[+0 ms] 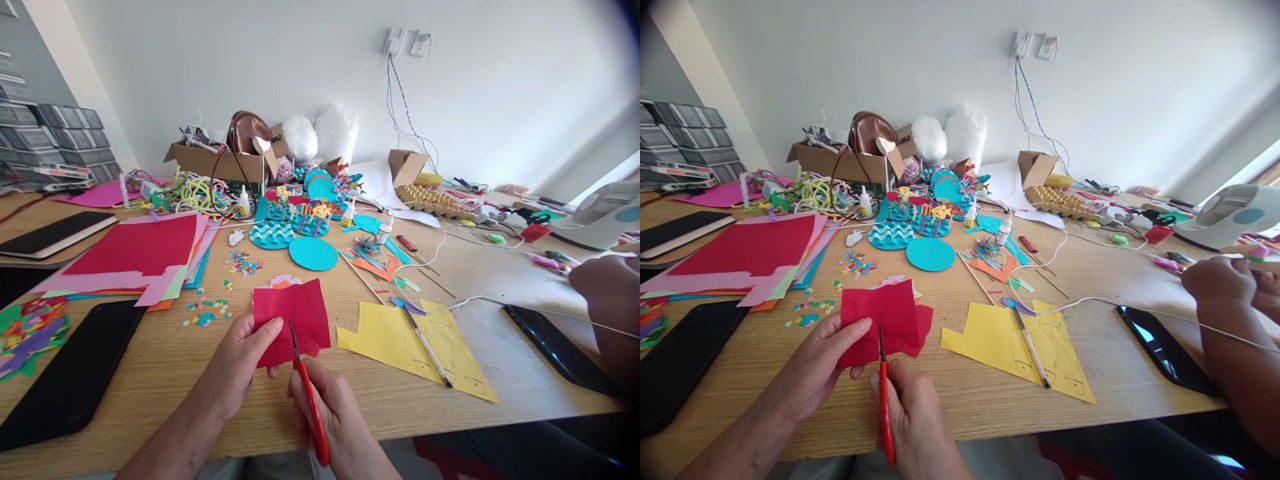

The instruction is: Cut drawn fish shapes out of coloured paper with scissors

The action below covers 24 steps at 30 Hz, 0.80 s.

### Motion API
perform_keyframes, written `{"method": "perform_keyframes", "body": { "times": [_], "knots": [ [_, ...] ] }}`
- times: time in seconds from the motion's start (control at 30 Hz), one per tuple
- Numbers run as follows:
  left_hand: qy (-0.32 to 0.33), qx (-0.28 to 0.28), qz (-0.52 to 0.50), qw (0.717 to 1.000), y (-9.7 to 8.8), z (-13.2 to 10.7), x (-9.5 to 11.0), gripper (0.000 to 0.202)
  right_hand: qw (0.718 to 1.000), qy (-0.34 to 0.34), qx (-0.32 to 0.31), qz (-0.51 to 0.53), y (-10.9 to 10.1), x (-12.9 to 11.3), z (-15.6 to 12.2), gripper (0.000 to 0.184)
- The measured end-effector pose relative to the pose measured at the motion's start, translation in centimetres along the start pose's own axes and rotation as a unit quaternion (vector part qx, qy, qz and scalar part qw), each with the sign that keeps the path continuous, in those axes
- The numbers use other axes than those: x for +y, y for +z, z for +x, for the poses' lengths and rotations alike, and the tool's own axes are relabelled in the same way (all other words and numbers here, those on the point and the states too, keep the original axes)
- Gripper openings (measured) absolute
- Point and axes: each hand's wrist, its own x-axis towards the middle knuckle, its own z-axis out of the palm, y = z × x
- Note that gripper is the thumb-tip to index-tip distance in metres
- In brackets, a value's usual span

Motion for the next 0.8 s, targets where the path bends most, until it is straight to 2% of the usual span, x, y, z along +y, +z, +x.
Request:
{"method": "perform_keyframes", "body": {
  "times": [0.17, 0.4, 0.57, 0.8],
  "knots": [
    [-0.006, 0.009, 0.002, 1.000, 0.01, -0.05, -0.01, 0.019, 1.000, -0.011, 0.006, 0.003, 0.16, 0.11, 0.10, 0.054],
    [-0.025, 0.005, -0.002, 1.000, 0.06, -0.35, 0.01, 0.017, 1.000, 0.020, -0.016, 0.017, -0.03, 0.37, -0.10, 0.054],
    [-0.055, 0.003, -0.016, 0.998, 0.47, -0.75, 0.10, 0.019, 0.999, 0.024, -0.007, 0.036, 0.10, 0.38, -0.07, 0.057],
    [-0.057, 0.007, -0.017, 0.998, 0.67, -0.69, 0.05, 0.020, 0.999, 0.018, -0.010, 0.037, 0.15, 0.63, -0.10, 0.058]
  ]
}}
